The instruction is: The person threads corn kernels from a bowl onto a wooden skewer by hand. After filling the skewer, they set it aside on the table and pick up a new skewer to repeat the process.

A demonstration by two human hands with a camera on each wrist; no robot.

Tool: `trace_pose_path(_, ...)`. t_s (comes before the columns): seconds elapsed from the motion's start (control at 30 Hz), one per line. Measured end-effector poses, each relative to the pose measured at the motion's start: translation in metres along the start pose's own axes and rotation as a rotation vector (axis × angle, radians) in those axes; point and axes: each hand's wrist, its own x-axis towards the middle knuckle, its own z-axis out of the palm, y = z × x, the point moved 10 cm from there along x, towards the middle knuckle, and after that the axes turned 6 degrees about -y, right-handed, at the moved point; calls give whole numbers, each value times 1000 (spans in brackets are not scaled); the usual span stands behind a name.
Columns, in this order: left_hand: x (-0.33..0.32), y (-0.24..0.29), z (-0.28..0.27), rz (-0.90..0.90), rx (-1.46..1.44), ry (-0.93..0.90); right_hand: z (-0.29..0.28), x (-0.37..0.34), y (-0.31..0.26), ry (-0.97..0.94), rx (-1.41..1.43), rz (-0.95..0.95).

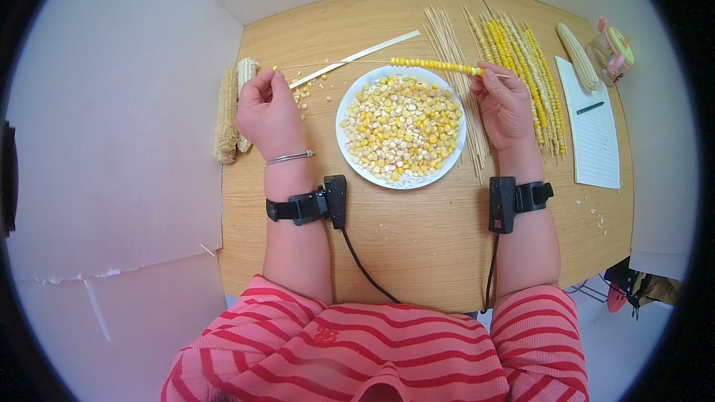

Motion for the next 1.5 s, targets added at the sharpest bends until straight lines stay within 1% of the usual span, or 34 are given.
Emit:
trace_pose_path(0.2, -1, 0, 1, 42, 34, 9, 1, -1, 0, -6, -7, -2)
trace_pose_path(0.37, -3, -4, 2, 12, -27, 32, 2, 0, -1, -10, -9, -2)
trace_pose_path(0.67, -4, -8, 5, -37, -89, 8, 0, 0, 0, 0, -4, 0)
trace_pose_path(0.8, -5, -6, 5, -29, -82, 11, 1, 0, 0, -15, 7, -2)
trace_pose_path(0.87, -6, -6, 6, -35, -133, 12, 2, 0, 0, -18, 10, -1)
trace_pose_path(1.2, -8, -7, 13, -30, -181, -14, 2, 0, 0, -15, 4, 1)
trace_pose_path(1.3, -10, -7, 20, -35, -233, -57, 3, 0, 0, -29, -19, 5)
trace_pose_path(1.37, -15, -4, 37, -44, -247, -169, 7, 0, 1, -48, -42, 9)
trace_pose_path(1.4, -18, -2, 40, -44, -247, -169, 9, 0, 1, -49, -32, 10)
trace_pose_path(1.47, -25, 5, 56, -22, -319, -280, 10, -1, 1, -49, -22, 11)
trace_pose_path(1.5, -27, 8, 57, -22, -320, -281, 9, -1, 1, -39, -18, 15)
